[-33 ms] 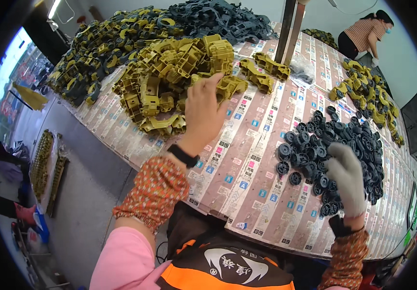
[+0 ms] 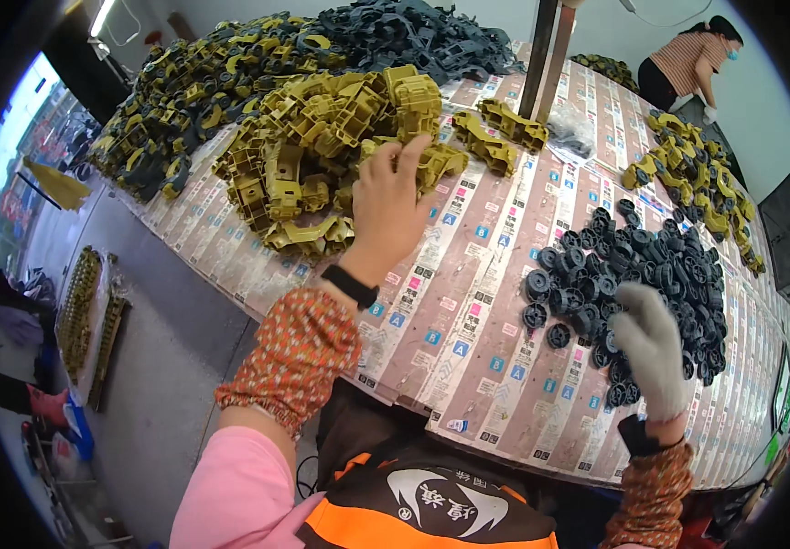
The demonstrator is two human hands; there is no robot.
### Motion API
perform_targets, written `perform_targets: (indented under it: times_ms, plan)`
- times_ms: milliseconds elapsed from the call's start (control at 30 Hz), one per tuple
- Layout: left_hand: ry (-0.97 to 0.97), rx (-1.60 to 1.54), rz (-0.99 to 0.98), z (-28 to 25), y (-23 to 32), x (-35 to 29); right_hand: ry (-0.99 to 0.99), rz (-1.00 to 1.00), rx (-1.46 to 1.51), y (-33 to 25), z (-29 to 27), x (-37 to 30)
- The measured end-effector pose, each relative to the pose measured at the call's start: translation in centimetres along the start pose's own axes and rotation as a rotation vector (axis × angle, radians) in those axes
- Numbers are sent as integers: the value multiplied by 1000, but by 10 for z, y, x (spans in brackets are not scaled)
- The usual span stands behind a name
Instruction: The person sits at a table and repeatedly picks up yellow plastic frames and black circular wheels. They insert the wheels into the frames one by one, completing the assembly of each unit before moving to the next. The person wears gloves and an apron while performing this repetitive assembly task.
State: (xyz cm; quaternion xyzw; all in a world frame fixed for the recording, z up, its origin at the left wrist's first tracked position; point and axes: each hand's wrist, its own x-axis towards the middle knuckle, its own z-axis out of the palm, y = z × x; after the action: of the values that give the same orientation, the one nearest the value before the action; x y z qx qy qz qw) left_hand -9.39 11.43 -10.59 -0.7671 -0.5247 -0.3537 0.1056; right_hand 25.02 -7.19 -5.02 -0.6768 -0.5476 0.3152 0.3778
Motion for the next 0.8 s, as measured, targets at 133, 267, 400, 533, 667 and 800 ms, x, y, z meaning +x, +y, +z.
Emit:
perform_targets:
  times_ms: [133, 267, 400, 533, 667, 800]
  plan:
    - [-148, 292, 57, 26, 9, 15, -12, 60, -72, 22, 0, -54]
    - [-60, 167, 235, 52, -22, 10, 51, -48, -174, 34, -13, -84]
    - [-124, -139, 205, 23, -11, 2, 273, -88, -472, 75, -38, -99]
    - [-100, -574, 71, -3, 15, 0, 429, 47, -763, 91, -48, -110]
    - [-347, -1503, -354, -38, 38, -8, 450, 121, -854, 93, -46, -111]
    - [-447, -1911, -615, -66, 53, -27, 306, 114, -852, 112, -46, -111]
